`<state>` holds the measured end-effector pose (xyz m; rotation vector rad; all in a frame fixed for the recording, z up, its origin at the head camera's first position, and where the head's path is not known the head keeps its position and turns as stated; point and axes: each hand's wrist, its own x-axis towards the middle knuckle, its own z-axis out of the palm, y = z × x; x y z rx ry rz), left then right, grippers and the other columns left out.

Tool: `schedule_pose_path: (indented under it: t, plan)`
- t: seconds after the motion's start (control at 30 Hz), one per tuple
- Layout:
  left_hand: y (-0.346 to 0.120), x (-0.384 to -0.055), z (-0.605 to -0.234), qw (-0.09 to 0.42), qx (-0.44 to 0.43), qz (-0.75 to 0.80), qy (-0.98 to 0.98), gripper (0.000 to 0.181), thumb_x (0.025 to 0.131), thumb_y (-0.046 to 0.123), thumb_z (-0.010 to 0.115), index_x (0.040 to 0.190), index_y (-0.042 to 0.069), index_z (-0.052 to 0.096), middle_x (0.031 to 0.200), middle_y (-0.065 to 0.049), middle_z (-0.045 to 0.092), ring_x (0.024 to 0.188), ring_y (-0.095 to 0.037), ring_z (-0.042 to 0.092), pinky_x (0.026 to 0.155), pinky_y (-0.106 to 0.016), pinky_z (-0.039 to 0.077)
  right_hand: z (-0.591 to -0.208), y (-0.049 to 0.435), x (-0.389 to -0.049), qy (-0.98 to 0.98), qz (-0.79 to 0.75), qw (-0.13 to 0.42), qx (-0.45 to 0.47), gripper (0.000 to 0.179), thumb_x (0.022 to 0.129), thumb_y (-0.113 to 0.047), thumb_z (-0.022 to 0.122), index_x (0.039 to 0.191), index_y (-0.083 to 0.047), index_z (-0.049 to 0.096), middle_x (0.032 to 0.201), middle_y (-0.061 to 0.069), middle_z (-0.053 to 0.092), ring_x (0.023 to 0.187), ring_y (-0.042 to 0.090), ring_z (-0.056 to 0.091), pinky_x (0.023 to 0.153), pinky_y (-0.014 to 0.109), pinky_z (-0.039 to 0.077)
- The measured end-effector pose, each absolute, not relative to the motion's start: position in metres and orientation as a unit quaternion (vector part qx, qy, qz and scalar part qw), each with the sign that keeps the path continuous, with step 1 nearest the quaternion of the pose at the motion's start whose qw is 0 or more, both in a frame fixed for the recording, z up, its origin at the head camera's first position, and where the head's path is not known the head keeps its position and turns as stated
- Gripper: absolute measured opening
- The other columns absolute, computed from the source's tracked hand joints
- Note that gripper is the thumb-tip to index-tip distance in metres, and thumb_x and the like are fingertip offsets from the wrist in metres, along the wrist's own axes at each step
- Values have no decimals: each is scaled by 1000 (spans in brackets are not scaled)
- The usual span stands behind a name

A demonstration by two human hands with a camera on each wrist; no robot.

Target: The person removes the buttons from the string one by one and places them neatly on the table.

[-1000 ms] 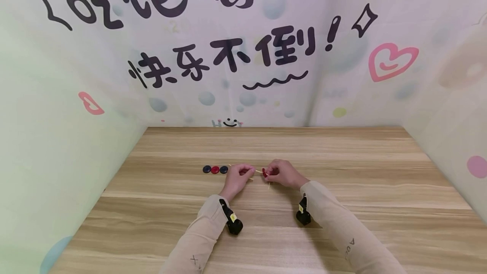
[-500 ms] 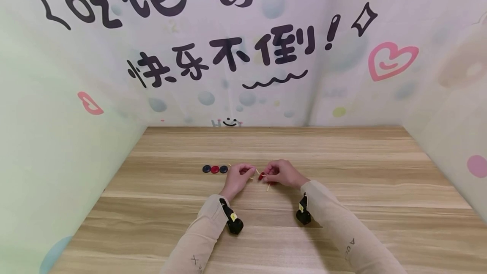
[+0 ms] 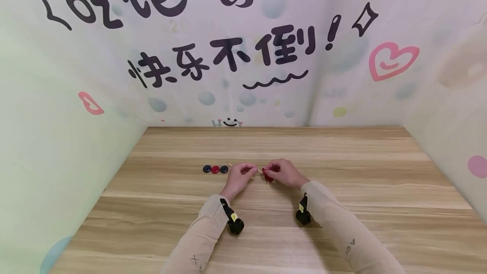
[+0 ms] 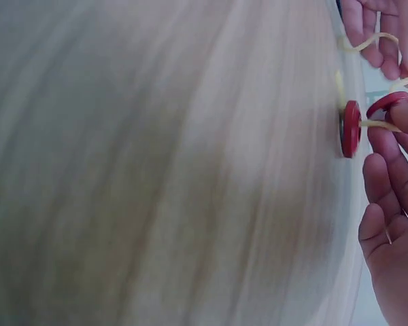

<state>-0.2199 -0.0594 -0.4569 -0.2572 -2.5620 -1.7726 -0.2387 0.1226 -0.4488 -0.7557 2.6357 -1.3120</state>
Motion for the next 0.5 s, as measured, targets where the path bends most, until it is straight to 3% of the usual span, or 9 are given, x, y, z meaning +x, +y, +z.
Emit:
schedule_pose_path:
  t: [0.27,0.5]
  plan:
    - [-53,-213,-441,-74,-106,-615,-778,35,83,10,61,114,-5,54,106,-19,60,96,-27,58,78,-29,47,-451,124,-241,840,-487,64,-230,7,84,-5,58,85,0,62,77,7,63,66,13,55,54,22,43]
    - [-47,-208,-437,-70,-133,-618,-771,38,83,5,59,115,-12,49,108,-26,57,101,-33,54,82,-32,46,-450,124,-241,835,-495,64,-232,5,83,-2,58,85,2,61,75,7,62,62,12,53,51,21,41]
